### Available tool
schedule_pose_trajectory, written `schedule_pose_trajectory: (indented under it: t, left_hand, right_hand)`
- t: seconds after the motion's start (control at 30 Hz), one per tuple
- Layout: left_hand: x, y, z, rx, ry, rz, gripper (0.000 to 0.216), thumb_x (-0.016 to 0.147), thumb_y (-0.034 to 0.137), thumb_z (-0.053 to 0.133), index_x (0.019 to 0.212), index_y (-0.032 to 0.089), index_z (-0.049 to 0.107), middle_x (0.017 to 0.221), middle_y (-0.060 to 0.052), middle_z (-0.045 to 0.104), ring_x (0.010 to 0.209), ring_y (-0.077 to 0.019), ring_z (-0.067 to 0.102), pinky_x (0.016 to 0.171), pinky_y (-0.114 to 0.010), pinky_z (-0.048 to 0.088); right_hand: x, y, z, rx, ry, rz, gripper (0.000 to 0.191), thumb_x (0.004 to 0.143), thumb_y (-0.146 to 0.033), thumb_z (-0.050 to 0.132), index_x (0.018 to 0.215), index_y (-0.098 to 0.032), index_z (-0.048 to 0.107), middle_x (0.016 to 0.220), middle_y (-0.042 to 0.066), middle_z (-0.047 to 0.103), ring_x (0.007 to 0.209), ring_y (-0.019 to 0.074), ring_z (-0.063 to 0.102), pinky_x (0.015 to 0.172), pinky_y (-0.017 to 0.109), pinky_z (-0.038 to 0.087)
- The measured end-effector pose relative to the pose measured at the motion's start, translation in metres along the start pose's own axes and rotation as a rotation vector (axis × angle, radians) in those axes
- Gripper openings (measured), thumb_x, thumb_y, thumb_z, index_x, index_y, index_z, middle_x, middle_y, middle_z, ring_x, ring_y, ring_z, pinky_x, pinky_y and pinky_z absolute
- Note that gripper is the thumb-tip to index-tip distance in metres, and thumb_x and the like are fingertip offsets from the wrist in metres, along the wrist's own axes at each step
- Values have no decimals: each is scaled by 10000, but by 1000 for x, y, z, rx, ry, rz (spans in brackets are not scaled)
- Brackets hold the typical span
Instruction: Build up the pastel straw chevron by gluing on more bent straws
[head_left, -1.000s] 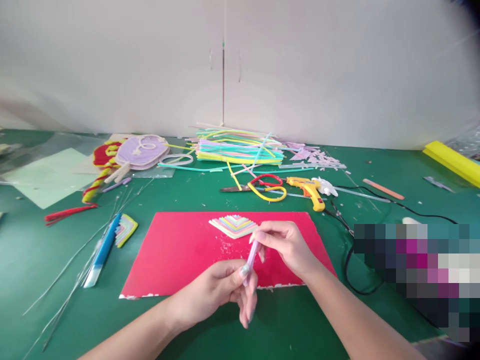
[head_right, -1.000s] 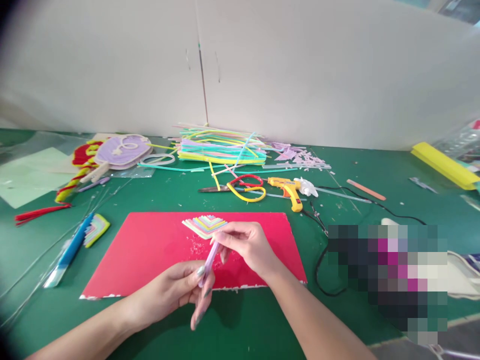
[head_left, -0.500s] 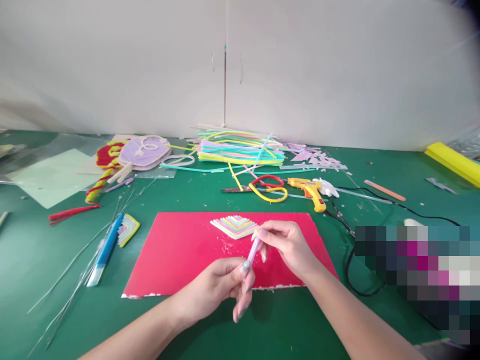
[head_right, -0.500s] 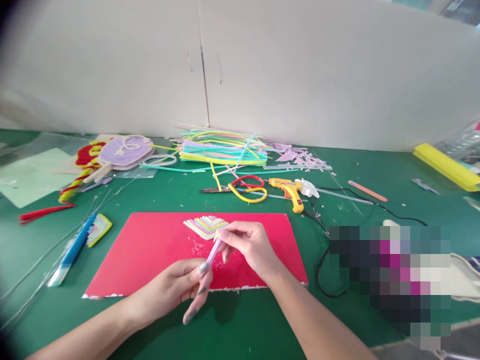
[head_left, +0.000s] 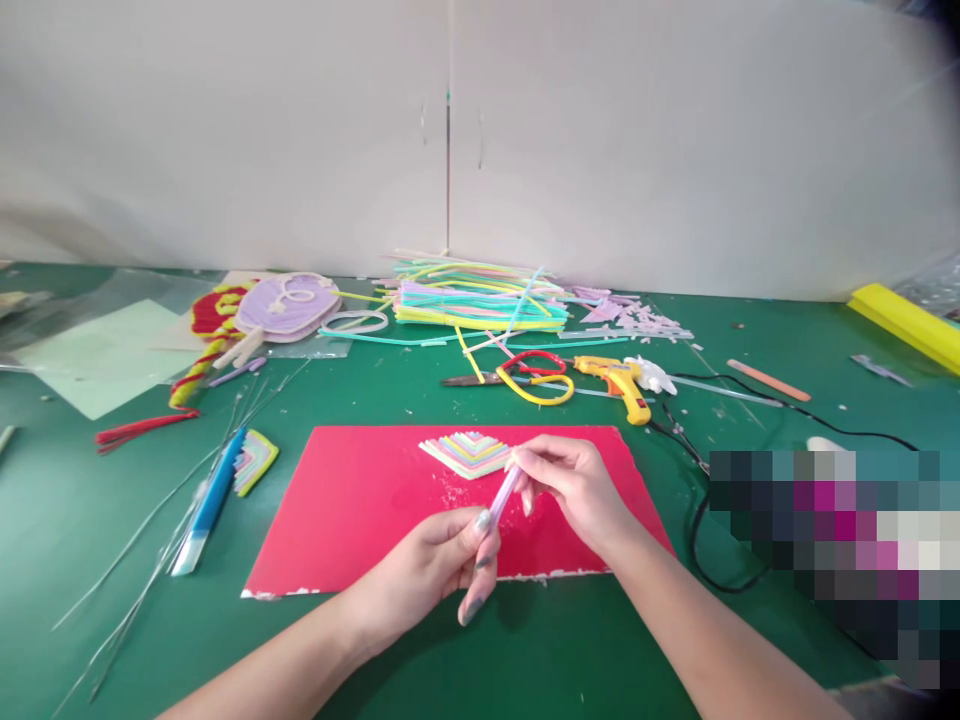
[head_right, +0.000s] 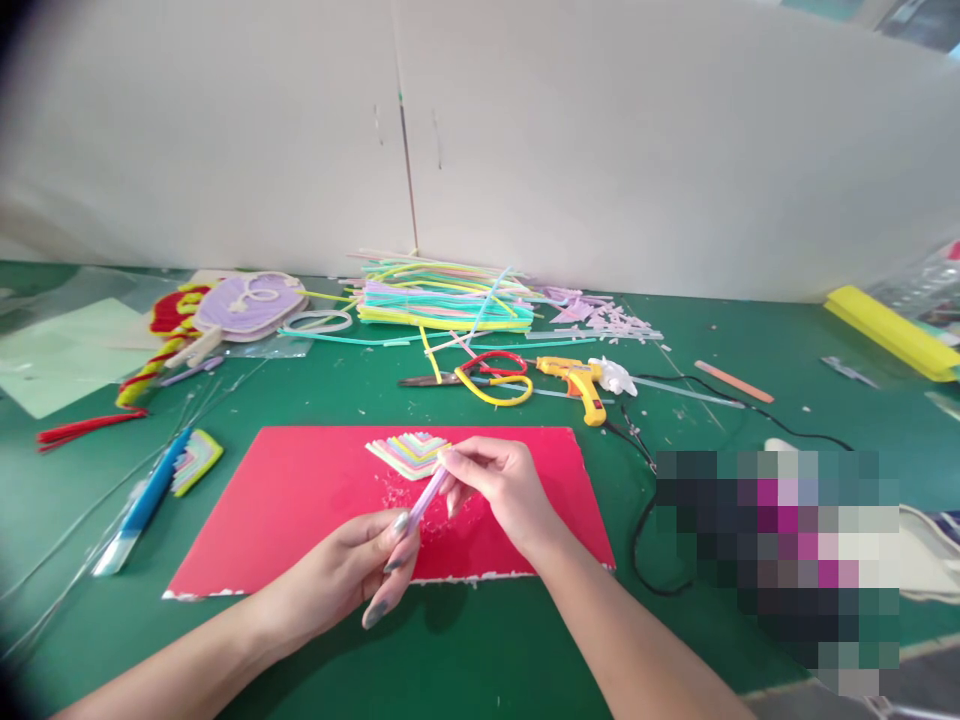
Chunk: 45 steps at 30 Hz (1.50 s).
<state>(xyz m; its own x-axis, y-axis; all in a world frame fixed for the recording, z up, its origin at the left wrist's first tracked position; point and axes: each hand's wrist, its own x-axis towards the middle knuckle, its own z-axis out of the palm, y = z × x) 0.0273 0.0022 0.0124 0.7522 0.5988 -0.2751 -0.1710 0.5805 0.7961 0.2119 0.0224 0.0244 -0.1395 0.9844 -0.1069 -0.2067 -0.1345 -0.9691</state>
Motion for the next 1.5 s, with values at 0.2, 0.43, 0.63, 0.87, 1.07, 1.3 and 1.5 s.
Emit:
schedule_pose_trajectory:
  t: [0.2,0.43,0.63,0.87,1.07,1.3,1.5]
  left_hand:
    - [1,1,1,20,53,4,405,844,525,525,664,177,420,494,48,488,400,-59,373,451,-206,259]
    - [1,4,4,8,72,4,399,833,512,550,658,169,447,516,30,516,429,-68,421,471,-201,329]
    - [0,8,2,243,72,14,393,852,516,508,800,134,585,693,-43,637,501,-96,513,511,-227,389]
    - [2,19,-10,569,361,95,261,810,407,592,785,149,622,648,-4,649,448,-74,449,462,-195,348]
    - [1,19,-12,696,445,143,170,816,300,567,742,165,637,700,-9,689,496,-105,548,539,-210,425]
    - [0,25,-13,684,651,208,277,826,405,564,670,176,575,535,25,620,436,-104,515,497,-208,386]
    - [0,27,-17,419,770,349,295,816,462,578,771,171,562,678,-20,669,544,-134,585,497,-220,428]
  right_hand:
    - [1,-1,1,13,14,-1,170,764,-317,689,700,-160,695,576,-4,641,439,90,576,456,220,498]
    - [0,-2,3,11,21,10,189,762,-334,688,704,-155,689,578,-3,637,448,94,571,462,229,505]
    - [-3,-8,3,-71,-50,9,214,783,-346,668,691,-154,681,588,0,636,470,97,581,484,231,508]
    - [-4,-3,7,-195,-70,-14,218,775,-379,671,777,-164,705,593,-2,630,505,104,592,509,239,524]
    - [-2,5,8,-246,-17,-29,278,772,-430,658,732,-155,679,611,14,642,515,117,599,496,246,532]
    - [-2,5,8,-354,71,-99,269,808,-430,615,724,-177,650,616,7,641,513,117,596,513,246,517]
    - [-1,0,7,-238,206,-118,284,794,-451,626,716,-178,640,606,6,633,514,123,595,525,260,540]
